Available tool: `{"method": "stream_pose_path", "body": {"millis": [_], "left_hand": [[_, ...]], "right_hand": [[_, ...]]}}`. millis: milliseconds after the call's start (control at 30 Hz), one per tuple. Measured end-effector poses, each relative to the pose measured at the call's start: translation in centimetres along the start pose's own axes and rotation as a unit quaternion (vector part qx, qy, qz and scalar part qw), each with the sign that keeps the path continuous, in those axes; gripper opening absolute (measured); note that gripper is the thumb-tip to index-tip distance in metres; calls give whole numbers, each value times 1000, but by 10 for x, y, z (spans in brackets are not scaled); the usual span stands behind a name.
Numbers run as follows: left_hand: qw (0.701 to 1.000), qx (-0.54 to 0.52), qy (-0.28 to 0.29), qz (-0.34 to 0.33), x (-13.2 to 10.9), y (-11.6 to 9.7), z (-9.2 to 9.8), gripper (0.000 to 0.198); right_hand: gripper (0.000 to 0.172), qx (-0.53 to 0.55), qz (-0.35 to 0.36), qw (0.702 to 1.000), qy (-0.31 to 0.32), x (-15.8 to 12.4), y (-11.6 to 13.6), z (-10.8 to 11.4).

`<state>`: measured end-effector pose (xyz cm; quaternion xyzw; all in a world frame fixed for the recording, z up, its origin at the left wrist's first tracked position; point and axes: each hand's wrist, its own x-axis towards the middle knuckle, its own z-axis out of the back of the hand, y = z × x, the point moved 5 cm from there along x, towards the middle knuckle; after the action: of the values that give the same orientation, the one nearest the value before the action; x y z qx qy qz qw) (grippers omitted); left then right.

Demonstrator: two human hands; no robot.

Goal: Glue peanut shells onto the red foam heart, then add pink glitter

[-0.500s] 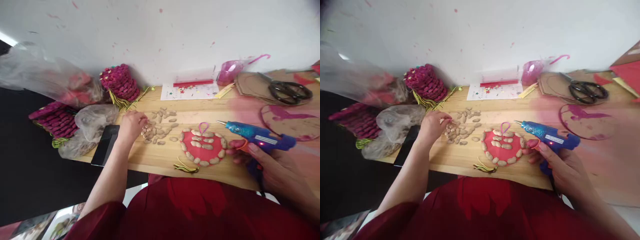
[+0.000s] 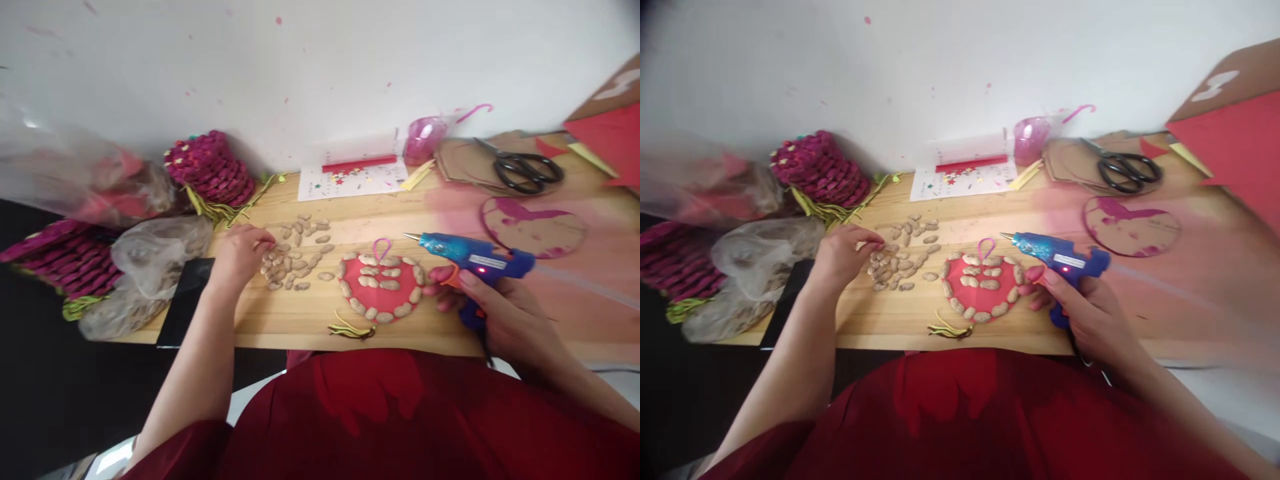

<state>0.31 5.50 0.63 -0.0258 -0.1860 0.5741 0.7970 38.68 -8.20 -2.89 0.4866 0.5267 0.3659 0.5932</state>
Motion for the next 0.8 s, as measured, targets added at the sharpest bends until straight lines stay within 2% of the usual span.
{"method": "stream_pose_path", "body": {"millis": [100, 200, 233, 300, 400, 500, 600, 800], "left_hand": [[1000, 3, -25, -18, -2, -3, 6, 17], [996, 15, -78, -46, -6, -32, 20, 17], [993, 5, -106, -59, -7, -50, 25, 14], [987, -39, -101, -120, -8, -95, 25, 10], [969, -96, -12, -227, -6, -166, 6, 11], [951, -95, 40, -290, -1, -209, -20, 13], [938, -86, 67, -330, 5, -224, -40, 14], [927, -89, 76, -356, 12, -223, -57, 13]], "right_hand": [[30, 51, 7, 998, 24, 1, -1, -3], [28, 84, 7, 996, 33, 2, 0, -3], [29, 90, 7, 995, 32, 2, 0, -3], [31, 100, 11, 995, 26, 2, 2, -3], [33, 105, 18, 994, 21, 2, 4, -3], [31, 106, 21, 994, 22, 2, 3, -2], [28, 123, 25, 992, 33, 1, 1, -2], [28, 134, 24, 990, 39, 1, 0, -2]]}}
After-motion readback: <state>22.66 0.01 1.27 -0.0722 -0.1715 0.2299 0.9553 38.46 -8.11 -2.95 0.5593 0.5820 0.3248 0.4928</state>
